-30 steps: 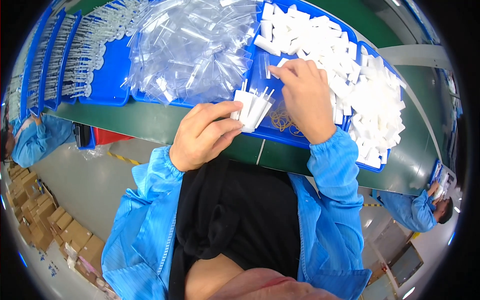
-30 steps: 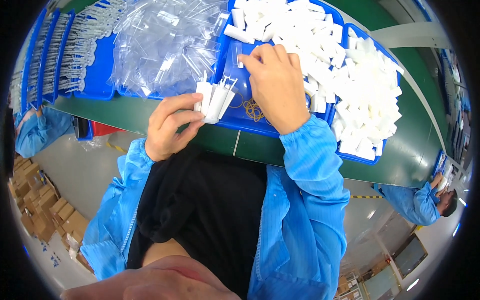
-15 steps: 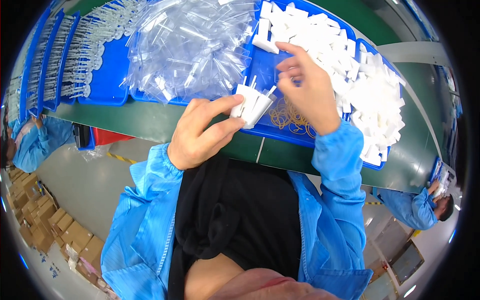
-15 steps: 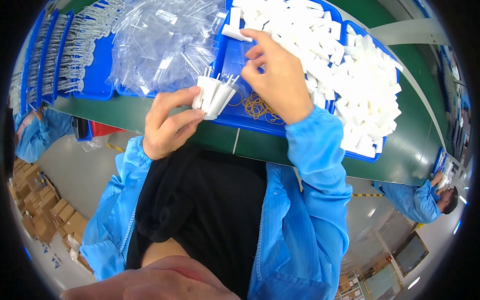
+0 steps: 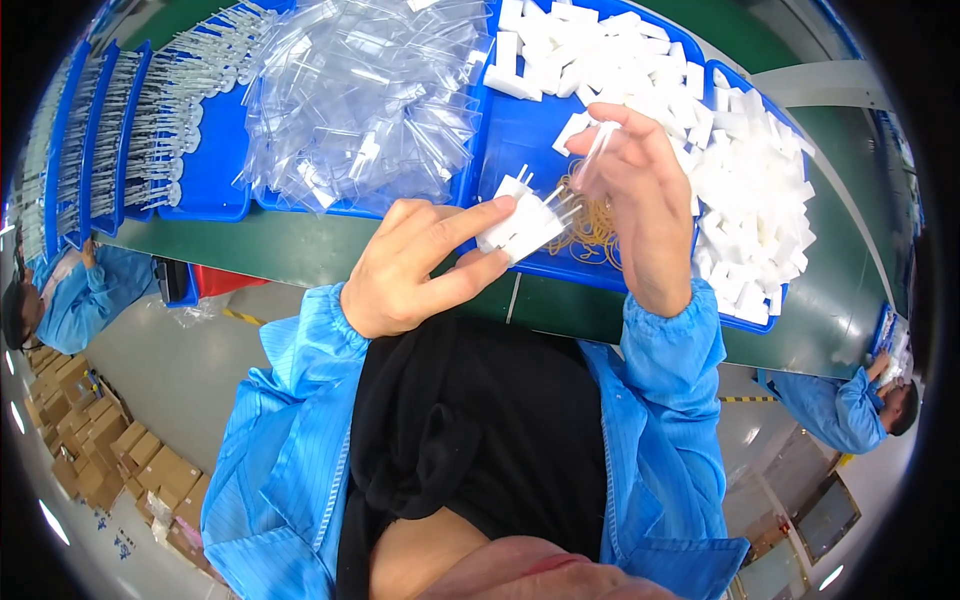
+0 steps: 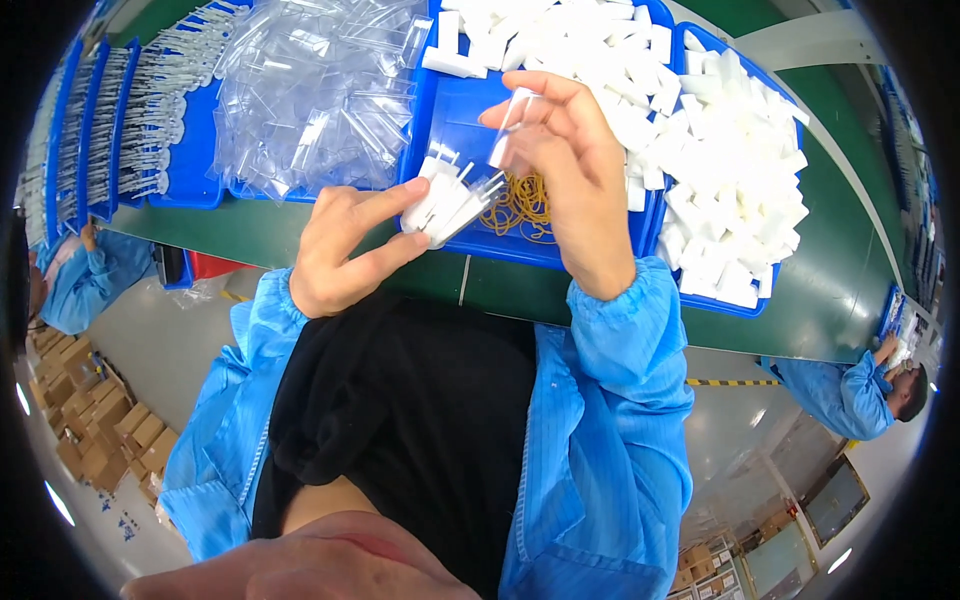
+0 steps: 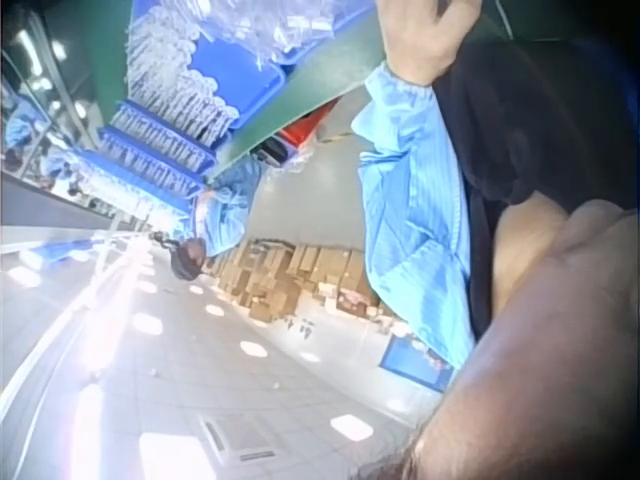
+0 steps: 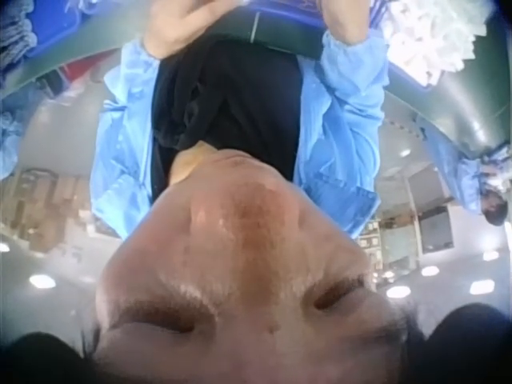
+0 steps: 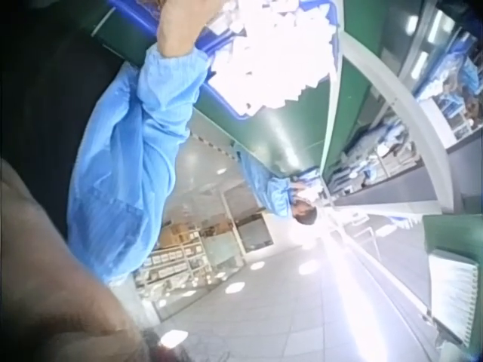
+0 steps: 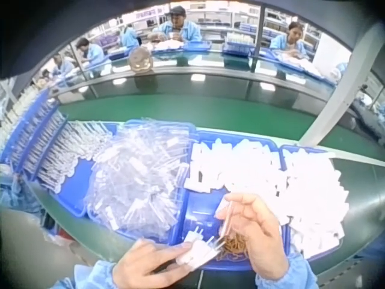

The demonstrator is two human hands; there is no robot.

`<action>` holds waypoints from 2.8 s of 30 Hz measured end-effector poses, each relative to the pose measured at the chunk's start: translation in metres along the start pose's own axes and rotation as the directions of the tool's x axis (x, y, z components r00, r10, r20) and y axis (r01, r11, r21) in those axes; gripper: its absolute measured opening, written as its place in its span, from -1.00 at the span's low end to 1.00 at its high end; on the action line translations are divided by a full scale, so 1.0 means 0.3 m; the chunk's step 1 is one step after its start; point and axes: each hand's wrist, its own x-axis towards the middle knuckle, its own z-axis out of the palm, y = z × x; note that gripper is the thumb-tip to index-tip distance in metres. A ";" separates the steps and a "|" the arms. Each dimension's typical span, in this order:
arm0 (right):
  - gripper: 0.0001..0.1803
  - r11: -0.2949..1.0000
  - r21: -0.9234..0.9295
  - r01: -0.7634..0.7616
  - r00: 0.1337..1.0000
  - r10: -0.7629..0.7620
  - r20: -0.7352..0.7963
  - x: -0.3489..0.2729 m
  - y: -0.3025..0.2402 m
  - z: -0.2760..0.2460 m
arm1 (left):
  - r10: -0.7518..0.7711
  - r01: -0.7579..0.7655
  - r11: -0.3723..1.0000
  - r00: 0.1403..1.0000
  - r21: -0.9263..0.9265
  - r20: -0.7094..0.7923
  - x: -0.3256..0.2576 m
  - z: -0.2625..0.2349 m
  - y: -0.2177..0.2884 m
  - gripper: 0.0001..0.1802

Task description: The person assembles small plastic parts into a plastic container by hand, then secures the container with a rubber band.

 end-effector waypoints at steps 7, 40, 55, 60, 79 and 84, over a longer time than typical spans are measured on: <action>-0.73 0.953 -0.294 0.078 0.993 -0.048 0.107 -0.029 -0.004 -0.041 | 0.054 -0.055 0.996 0.998 0.076 0.022 0.027 0.017 0.001 -0.66; -0.65 0.999 0.030 -0.011 0.994 0.015 -0.112 -0.035 0.004 -0.022 | -0.030 0.031 0.982 1.000 -0.189 0.007 0.020 0.061 -0.028 -0.54; -0.67 0.998 0.028 0.060 0.991 -0.057 -0.119 -0.091 0.048 0.018 | -0.055 0.048 0.976 0.998 -0.214 -0.030 0.031 0.086 -0.008 -0.40; -0.69 0.986 0.048 0.157 0.976 -0.148 -0.158 -0.109 0.077 0.035 | -0.193 0.188 0.948 0.981 -0.258 0.006 0.027 0.084 0.010 -0.37; -0.71 0.956 -0.038 0.290 0.951 -0.293 -0.101 -0.146 0.110 0.027 | -0.129 0.145 0.963 0.988 -0.228 0.081 0.018 0.068 0.010 -0.37; -0.71 0.950 -0.058 0.306 0.948 -0.310 -0.071 -0.150 0.119 0.021 | -0.088 0.116 0.969 0.987 -0.220 0.133 0.036 0.047 0.001 -0.38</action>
